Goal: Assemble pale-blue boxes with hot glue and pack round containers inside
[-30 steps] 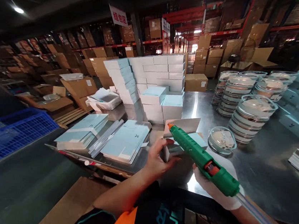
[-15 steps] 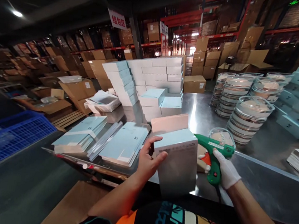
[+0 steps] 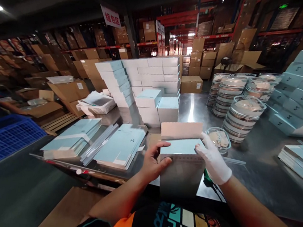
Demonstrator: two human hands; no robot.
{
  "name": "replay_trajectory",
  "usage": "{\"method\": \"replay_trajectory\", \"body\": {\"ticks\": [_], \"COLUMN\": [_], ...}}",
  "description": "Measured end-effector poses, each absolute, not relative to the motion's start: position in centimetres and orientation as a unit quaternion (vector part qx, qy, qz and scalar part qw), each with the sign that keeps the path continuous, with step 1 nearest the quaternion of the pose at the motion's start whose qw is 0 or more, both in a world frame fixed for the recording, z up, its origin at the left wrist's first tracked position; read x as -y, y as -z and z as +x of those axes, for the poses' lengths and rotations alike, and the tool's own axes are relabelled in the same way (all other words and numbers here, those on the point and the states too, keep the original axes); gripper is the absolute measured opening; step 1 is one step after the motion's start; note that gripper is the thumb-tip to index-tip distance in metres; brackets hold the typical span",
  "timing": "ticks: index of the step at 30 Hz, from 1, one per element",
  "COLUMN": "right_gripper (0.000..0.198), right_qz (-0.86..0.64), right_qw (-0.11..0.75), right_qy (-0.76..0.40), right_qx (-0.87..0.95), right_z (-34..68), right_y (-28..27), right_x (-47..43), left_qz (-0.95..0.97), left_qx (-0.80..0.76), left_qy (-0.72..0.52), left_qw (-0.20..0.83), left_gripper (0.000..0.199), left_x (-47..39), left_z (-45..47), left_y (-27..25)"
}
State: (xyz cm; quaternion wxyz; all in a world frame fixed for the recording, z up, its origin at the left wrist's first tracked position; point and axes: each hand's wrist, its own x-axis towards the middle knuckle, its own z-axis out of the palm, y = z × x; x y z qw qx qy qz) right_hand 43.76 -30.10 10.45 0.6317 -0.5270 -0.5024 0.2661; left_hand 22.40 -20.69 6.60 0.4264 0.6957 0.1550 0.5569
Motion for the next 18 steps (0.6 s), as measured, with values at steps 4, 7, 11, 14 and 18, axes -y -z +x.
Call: {"method": "replay_trajectory", "body": {"ticks": [4, 7, 11, 14, 18], "right_gripper": [0.07, 0.071, 0.033, 0.021, 0.024], "right_qz": [-0.516, -0.506, -0.471, -0.436, -0.417], "right_qw": [0.614, 0.583, 0.541, 0.527, 0.521], "right_qy": [-0.264, -0.245, -0.231, -0.218, -0.193], "right_qx": [0.536, 0.587, 0.658, 0.696, 0.719], "right_z": [43.6, 45.0, 45.7, 45.6, 45.9], "right_y": [-10.5, -9.3, -9.1, -9.9, -10.5], "right_x": [30.2, 31.3, 32.9, 33.3, 33.1], "left_qz": [0.693, 0.661, 0.706, 0.762, 0.77], "left_qx": [-0.128, -0.077, 0.004, 0.04, 0.045], "left_qy": [-0.58, -0.609, -0.584, -0.547, -0.547], "left_qw": [0.409, 0.432, 0.399, 0.344, 0.326], "left_gripper": [0.049, 0.048, 0.053, 0.029, 0.02], "left_x": [20.2, 19.5, 18.9, 18.7, 18.2], "left_z": [22.7, 22.7, 22.4, 22.2, 21.7], "left_y": [-5.5, -5.2, -6.0, -7.0, -7.7]}}
